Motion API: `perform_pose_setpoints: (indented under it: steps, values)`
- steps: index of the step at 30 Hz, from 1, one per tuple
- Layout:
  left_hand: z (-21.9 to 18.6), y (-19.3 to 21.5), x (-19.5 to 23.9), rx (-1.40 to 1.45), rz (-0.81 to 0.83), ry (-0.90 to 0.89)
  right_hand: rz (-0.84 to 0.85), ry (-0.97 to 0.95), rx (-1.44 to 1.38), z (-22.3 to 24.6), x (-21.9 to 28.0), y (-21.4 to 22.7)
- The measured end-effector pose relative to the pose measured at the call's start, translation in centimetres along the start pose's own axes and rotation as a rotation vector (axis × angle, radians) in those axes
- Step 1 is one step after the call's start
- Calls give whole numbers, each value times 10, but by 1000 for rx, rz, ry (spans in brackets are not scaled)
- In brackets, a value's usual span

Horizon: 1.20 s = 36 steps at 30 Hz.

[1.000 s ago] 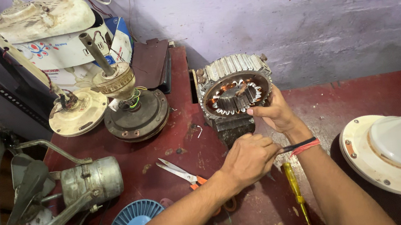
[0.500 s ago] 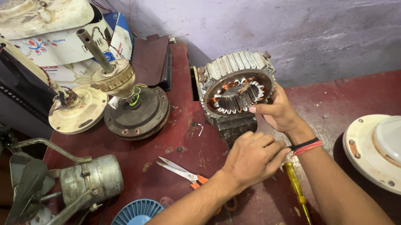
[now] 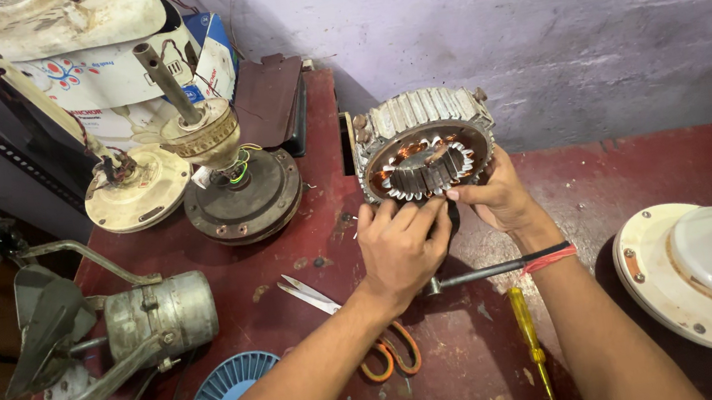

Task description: The person uses a yellow-handled screwdriver to adjust and tighten components within the stator of an electrical motor held in a bench vise. They repeatedly probe and tighten the internal windings and core, rotating the stator as needed to access different sections.

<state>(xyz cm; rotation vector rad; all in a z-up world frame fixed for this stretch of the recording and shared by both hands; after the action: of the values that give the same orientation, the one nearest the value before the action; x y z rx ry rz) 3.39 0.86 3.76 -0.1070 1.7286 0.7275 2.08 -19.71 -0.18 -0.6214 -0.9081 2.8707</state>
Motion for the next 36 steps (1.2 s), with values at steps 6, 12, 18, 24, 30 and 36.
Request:
perform_pose_setpoints:
  steps: [6, 12, 18, 24, 30, 36]
  values:
    - [3, -3, 2, 18, -1, -26, 21, -16, -28, 3, 2, -7]
    - [3, -4, 4, 43, 13, -35, -15, 18, -5, 0, 1, -8]
    - [2, -5, 5, 76, 42, -23, 11, -30, -43, 4, -1, -4]
    - [-20, -3, 11, 136, 207, -96, -68, -100, -2, 2, -2, 14]
    - [-28, -6, 13, -18, 319, -137, -92, -95, 3, 1, 1, 14]
    - [-19, -14, 11, -21, 328, -102, -3, -79, -58, 9, -2, -7]
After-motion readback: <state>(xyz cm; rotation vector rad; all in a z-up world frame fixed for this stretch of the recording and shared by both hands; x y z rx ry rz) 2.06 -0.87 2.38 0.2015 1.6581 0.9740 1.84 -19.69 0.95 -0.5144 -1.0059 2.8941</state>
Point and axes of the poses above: each hand's wrist, its own x-axis away from the middle knuckle, its own y-axis out of the back of the hand, z = x × y, the point moved 1 cm from there along -x, towards the middle knuckle, and after that the axes turned 14 degrees about -x, right-handed, at the moved point
